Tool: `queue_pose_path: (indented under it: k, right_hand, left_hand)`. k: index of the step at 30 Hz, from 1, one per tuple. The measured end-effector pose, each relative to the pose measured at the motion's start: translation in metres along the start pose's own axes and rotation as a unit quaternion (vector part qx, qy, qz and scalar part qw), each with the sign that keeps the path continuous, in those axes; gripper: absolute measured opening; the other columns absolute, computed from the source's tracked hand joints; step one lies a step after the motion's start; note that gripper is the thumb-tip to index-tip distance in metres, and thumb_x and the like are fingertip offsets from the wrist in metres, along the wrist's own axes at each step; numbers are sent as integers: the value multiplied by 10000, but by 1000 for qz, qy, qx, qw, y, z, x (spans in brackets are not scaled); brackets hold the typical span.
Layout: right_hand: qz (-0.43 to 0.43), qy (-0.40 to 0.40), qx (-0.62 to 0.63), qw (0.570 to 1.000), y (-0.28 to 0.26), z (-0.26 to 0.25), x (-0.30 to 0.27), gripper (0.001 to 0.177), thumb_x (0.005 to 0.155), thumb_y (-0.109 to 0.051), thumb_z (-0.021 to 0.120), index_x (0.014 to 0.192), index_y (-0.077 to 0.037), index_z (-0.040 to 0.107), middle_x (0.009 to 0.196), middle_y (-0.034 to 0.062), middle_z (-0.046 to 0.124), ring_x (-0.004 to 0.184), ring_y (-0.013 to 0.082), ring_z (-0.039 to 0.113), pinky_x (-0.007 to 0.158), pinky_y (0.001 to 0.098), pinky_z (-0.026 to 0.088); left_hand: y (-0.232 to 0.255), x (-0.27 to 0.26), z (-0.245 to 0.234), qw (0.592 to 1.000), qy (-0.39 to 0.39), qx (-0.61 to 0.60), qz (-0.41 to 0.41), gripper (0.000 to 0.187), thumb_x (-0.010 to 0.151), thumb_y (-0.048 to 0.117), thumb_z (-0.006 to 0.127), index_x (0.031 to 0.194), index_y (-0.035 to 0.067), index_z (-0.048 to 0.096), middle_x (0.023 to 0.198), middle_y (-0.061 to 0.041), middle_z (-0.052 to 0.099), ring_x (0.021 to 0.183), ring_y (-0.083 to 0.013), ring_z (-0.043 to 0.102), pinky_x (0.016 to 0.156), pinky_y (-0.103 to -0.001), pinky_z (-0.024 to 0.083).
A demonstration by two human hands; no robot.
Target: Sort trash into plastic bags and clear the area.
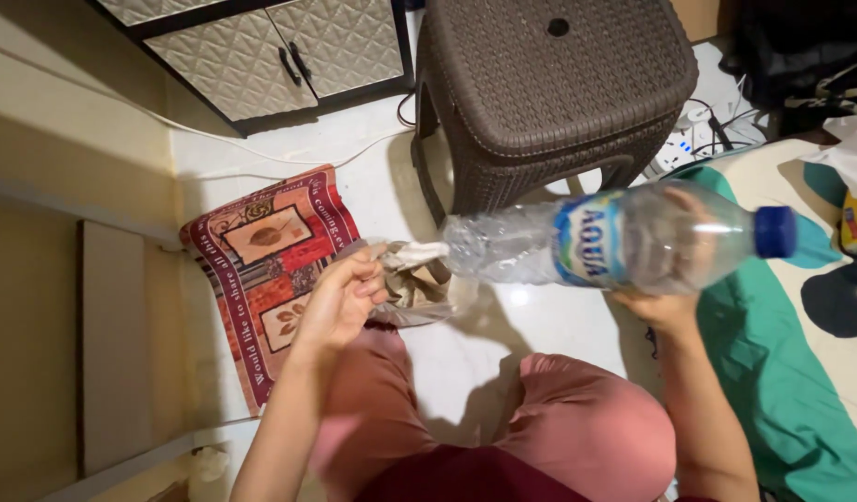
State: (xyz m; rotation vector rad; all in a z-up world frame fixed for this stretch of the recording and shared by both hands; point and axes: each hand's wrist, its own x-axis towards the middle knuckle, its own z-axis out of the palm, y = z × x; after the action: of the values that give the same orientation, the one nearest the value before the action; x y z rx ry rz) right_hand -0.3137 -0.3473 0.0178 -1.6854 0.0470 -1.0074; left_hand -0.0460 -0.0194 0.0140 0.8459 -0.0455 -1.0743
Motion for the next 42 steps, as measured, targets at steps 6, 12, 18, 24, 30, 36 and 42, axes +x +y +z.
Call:
queue_pose_path:
  k: [6,12,18,24,30,36,42]
  right_hand:
    - [-1,-101,-115,988,-7,58,26,1163,530,-330,880,1554,-92,384,1512,136,478,1365,295,533,1162,470,494]
    - [13,-176,-32,984,6,111,16,1111,597,-337,934,1502,-47,358,1416,138,499,1323,280,567,1128,441,503]
    - [36,-119,38,991,29,141,-5,1088,641,-331,965,1502,-37,368,1421,131,517,1335,258,555,1158,410,469]
    - [40,-155,41,986,25,150,-2,1082,679,-342,958,1518,-42,345,1412,130,480,1345,246,523,1150,401,464]
    - [62,-181,40,981,5,146,16,1049,692,-306,949,1515,-45,353,1419,138,523,1348,266,541,1179,409,444]
    - [36,-216,-21,975,2,156,15,1106,706,-360,943,1536,-27,292,1379,205,484,1346,320,512,1178,431,437]
    - [-54,-168,-138,975,9,87,41,748,806,-297,884,1416,-37,538,1418,156,571,1321,322,548,1087,442,451]
  left_hand:
    - [4,-5,21,1000,0,17,-16,508,895,53,553,1372,-121,523,807,46,511,606,-36,392,635,-237,388]
    - [-5,-3,7,996,29,79,-3,535,868,27,574,1371,-151,526,961,-58,660,785,-84,584,712,-240,490]
    - [7,-20,36,971,42,232,39,706,735,-106,617,1411,-86,415,1113,-52,666,822,-98,626,742,-243,548]
    - [-1,-32,36,928,43,349,123,725,783,-120,717,1481,-62,526,924,13,399,767,-61,396,719,-165,408]
    - [3,-46,72,846,-20,474,243,1060,696,67,936,1478,79,221,1237,-50,508,1135,-167,604,974,-292,569]
    - [-11,-35,82,784,112,590,159,1110,561,58,963,1513,66,392,1415,-173,529,1236,-255,628,993,-396,510]
    - [-24,-17,42,866,97,468,146,1045,565,20,923,1478,-10,416,1331,-174,648,1205,-253,665,1026,-386,568]
